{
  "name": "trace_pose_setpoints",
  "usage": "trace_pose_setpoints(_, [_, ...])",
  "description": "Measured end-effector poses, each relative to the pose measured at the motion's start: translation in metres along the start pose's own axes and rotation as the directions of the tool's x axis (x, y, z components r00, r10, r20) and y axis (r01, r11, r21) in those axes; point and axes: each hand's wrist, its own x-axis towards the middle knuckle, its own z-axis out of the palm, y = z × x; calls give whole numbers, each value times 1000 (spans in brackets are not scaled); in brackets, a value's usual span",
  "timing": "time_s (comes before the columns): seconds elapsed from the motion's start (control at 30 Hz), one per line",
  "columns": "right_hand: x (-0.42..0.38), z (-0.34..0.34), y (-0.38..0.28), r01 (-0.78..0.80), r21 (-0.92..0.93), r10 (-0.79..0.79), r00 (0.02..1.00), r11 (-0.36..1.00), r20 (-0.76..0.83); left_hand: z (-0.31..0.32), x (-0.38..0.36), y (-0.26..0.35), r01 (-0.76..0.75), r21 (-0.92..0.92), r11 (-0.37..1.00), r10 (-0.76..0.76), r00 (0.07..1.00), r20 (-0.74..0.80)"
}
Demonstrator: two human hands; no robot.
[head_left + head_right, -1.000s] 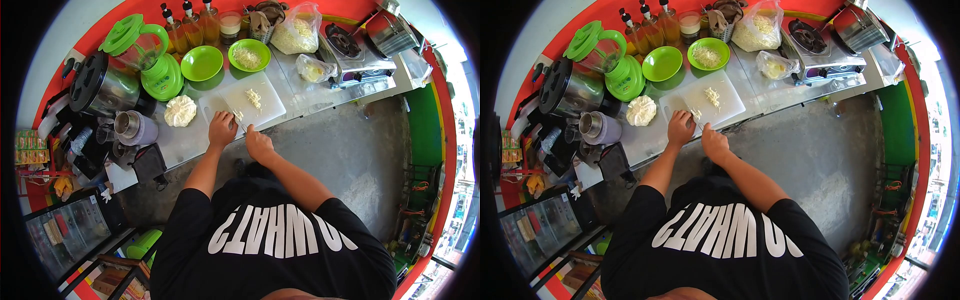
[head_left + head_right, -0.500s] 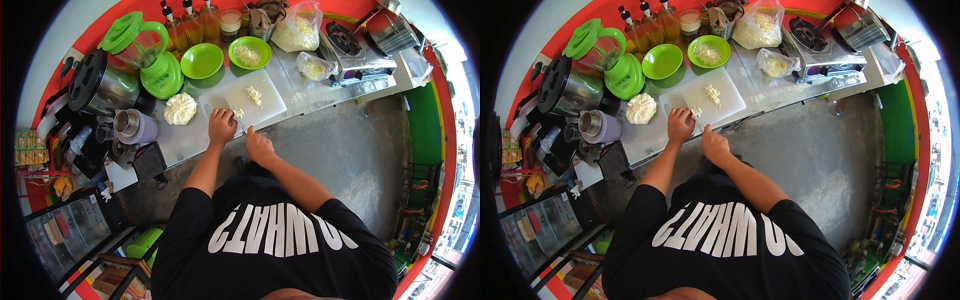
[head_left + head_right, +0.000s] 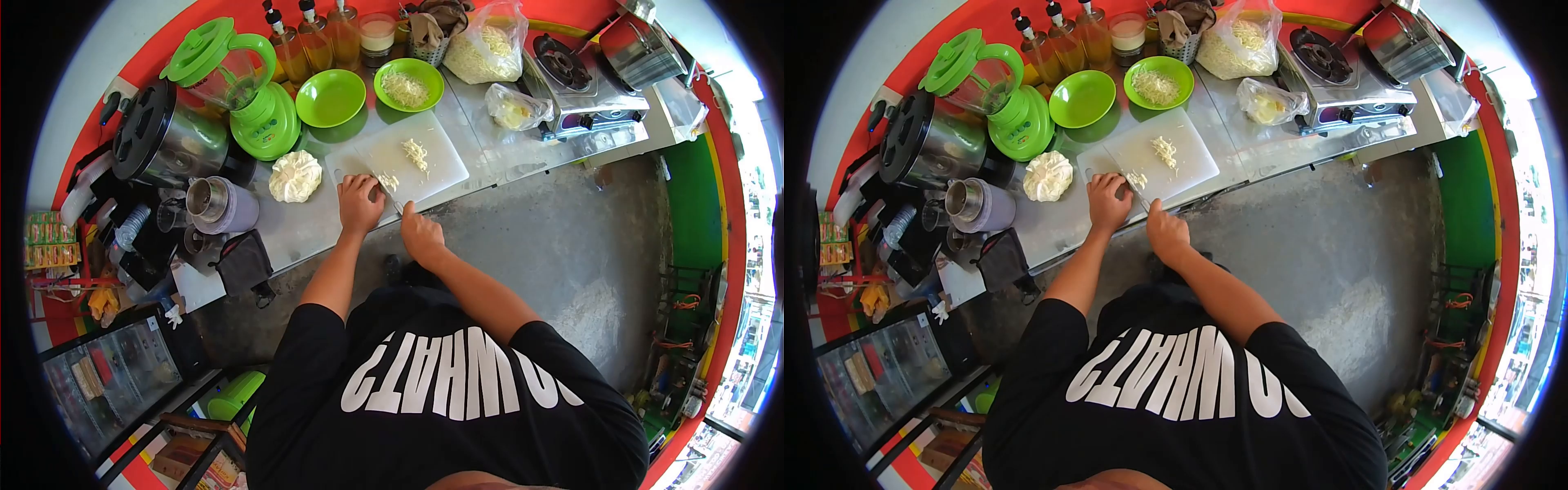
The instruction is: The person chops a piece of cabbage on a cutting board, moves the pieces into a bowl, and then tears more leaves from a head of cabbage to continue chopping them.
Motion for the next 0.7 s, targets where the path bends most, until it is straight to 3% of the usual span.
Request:
trace_pose_setpoints(0.1, [8, -9, -1, 43, 1, -43, 999, 999, -34, 0, -1, 0, -1, 7, 1000, 1, 1000, 5])
trace_pose_setpoints(0.2, [7, -18, -5, 44, 60, -46, 998, 997, 44, 2, -1, -3, 8, 7, 1000, -8, 1000, 13])
trace_pose_setpoints(0.4, [9, -1, -3, -17, 68, 16, 1000, 998, 17, 2, 1, -3, 13, 12, 1000, -13, 1000, -16])
trace_pose_setpoints(0.6, [8, -16, -10, 22, 114, -29, 998, 993, 56, 0, 1, -1, 78, 17, 997, -78, 997, 14])
trace_pose_setpoints(0.7, [2, -5, -9, 4, 81, -6, 1000, 997, 24, 3, 2, -3, 125, 12, 992, -125, 991, -41])
